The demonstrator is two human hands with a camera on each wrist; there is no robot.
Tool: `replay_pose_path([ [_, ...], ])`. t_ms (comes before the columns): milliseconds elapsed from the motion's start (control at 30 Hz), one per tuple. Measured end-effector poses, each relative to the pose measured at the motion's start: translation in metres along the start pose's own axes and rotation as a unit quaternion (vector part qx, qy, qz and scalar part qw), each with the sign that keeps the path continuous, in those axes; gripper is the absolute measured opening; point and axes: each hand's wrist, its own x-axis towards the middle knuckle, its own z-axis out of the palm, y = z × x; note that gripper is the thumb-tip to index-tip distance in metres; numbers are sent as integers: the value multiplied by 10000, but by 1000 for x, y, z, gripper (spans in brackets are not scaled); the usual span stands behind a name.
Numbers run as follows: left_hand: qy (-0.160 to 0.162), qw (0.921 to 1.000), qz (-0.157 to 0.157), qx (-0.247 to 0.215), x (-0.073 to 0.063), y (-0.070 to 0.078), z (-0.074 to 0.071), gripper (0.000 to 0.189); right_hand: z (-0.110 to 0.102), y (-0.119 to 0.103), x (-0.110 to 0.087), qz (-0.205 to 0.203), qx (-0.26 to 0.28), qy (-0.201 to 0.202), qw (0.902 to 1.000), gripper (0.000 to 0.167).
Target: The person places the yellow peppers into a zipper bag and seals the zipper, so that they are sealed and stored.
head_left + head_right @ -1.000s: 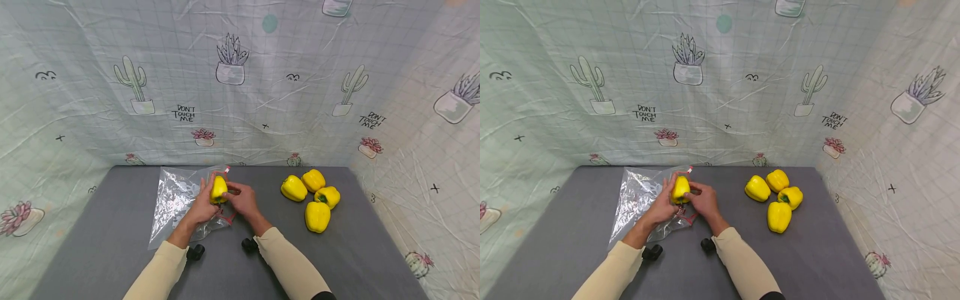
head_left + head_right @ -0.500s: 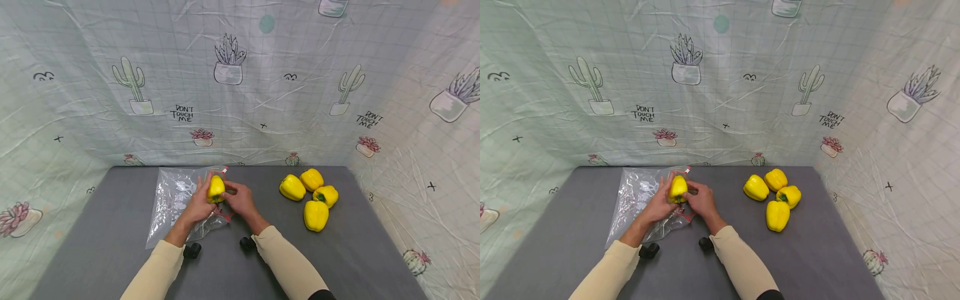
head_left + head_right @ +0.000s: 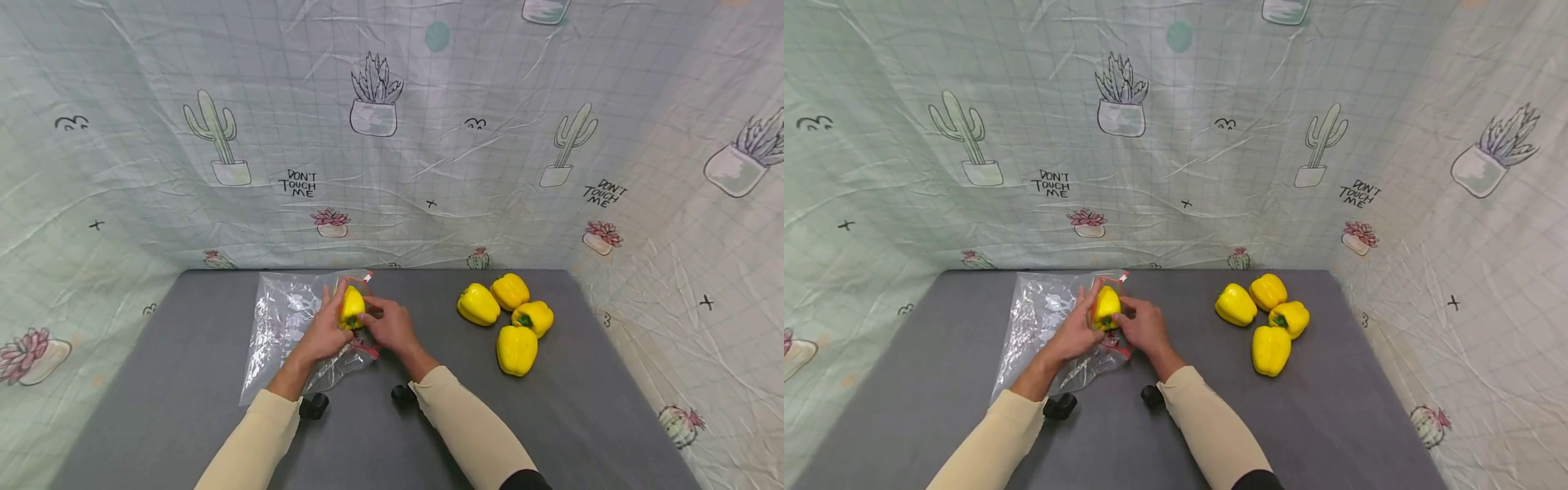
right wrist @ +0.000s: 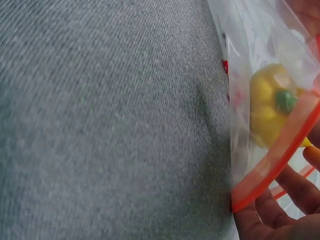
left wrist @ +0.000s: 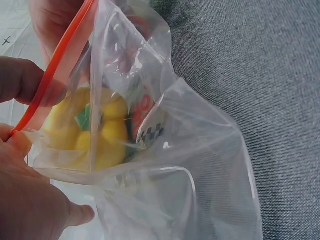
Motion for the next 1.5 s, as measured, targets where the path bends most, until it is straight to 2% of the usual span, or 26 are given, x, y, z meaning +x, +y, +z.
replay_pose_path([
  [300,149,9993,-80,339,-2,2,2,111,4,1,-1,-85,-275,-46,9996,42],
  [533,224,9989,60,416,-3,4,1,111,4,2,-4,-162,-270,-72,9995,41],
  [733,242,9983,28,532,-3,6,0,111,2,1,-5,-256,-663,-331,9969,46],
  [900,168,9986,-13,510,-3,6,-1,110,0,2,-5,-191,-516,-477,9973,49],
  [967,138,9985,-36,527,-2,6,-1,110,-1,4,-4,-188,-278,-385,9987,47],
  [1067,106,9984,-71,543,-2,5,-1,111,-5,9,-3,-193,138,-36,9997,38],
  [1233,160,9988,-52,470,-1,4,-1,111,-23,18,1,-115,808,623,9947,27],
  [1333,155,9992,-36,371,-1,4,-2,111,-38,23,3,12,1162,806,9900,27],
  [1500,48,9995,-84,285,0,2,-3,110,-62,29,4,207,1382,999,9851,29],
])
